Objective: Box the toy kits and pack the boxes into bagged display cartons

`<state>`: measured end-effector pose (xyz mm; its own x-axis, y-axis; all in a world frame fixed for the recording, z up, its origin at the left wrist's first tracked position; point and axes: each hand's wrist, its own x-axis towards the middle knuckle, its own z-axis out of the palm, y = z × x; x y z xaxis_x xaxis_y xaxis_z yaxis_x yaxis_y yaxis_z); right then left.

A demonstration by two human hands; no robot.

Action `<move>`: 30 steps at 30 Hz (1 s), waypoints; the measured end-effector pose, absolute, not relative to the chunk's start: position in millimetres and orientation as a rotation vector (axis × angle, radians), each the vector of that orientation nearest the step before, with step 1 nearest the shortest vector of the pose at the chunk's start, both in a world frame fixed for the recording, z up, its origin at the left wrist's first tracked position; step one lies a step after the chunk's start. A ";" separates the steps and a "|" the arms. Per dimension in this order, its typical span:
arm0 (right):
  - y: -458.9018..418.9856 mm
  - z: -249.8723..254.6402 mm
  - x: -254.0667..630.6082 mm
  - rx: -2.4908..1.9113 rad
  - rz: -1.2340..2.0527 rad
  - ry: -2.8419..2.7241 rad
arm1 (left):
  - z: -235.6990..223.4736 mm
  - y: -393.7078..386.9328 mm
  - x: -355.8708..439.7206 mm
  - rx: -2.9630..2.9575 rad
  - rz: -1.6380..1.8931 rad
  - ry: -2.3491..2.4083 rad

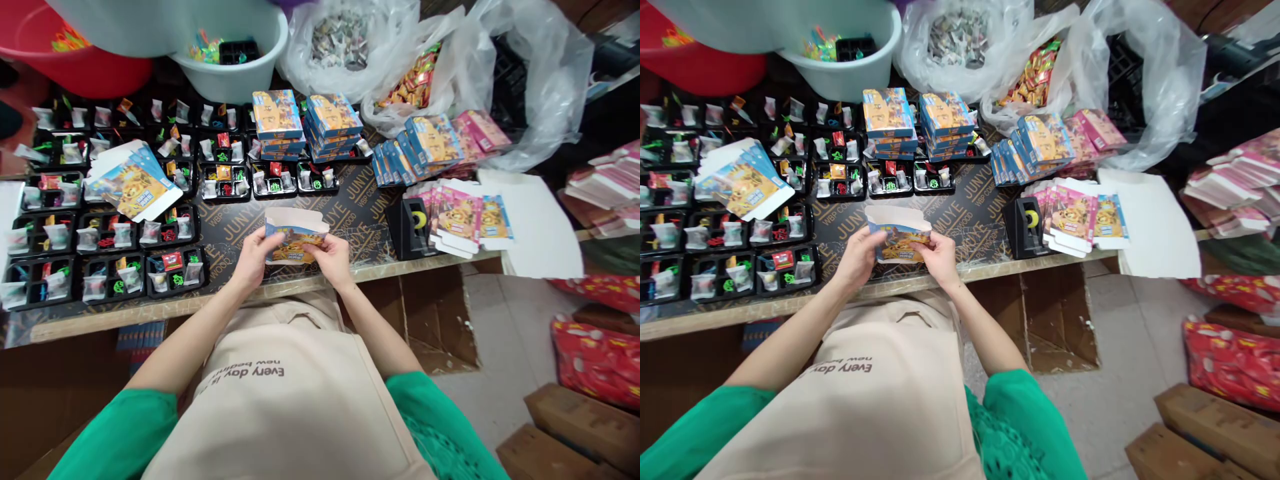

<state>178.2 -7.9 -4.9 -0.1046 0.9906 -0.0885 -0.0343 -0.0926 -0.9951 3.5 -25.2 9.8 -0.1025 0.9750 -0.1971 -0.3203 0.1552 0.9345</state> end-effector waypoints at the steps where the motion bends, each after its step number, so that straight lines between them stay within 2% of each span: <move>1: -10.7 -8.1 175.7 -1.194 1.343 -1.209 | 10.4 -25.3 7.8 0.683 1.352 1.109; 5: -12.8 -7.5 168.7 -1.104 1.294 -1.075 | 15.5 -24.8 13.3 0.590 1.368 1.096; 11: -0.5 23.6 168.1 -1.060 1.513 -0.966 | 28.3 -21.3 4.6 0.755 1.317 1.108; 18: -5.8 19.1 154.0 -0.952 1.145 -0.964 | 35.0 -26.2 24.0 0.772 1.615 1.047; 22: -5.7 10.1 161.7 -1.091 0.999 -1.135 | 30.0 -24.1 17.5 0.934 1.511 1.121; 30: 2.4 10.6 182.7 -1.127 1.009 -1.270 | 25.1 -17.2 0.1 1.275 1.335 1.160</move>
<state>182.7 2.4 10.6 0.0600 0.9809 0.1847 0.0416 0.1825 -0.9823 0.1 -17.2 25.1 -0.0345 0.9913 0.1271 -0.0130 -0.1276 0.9917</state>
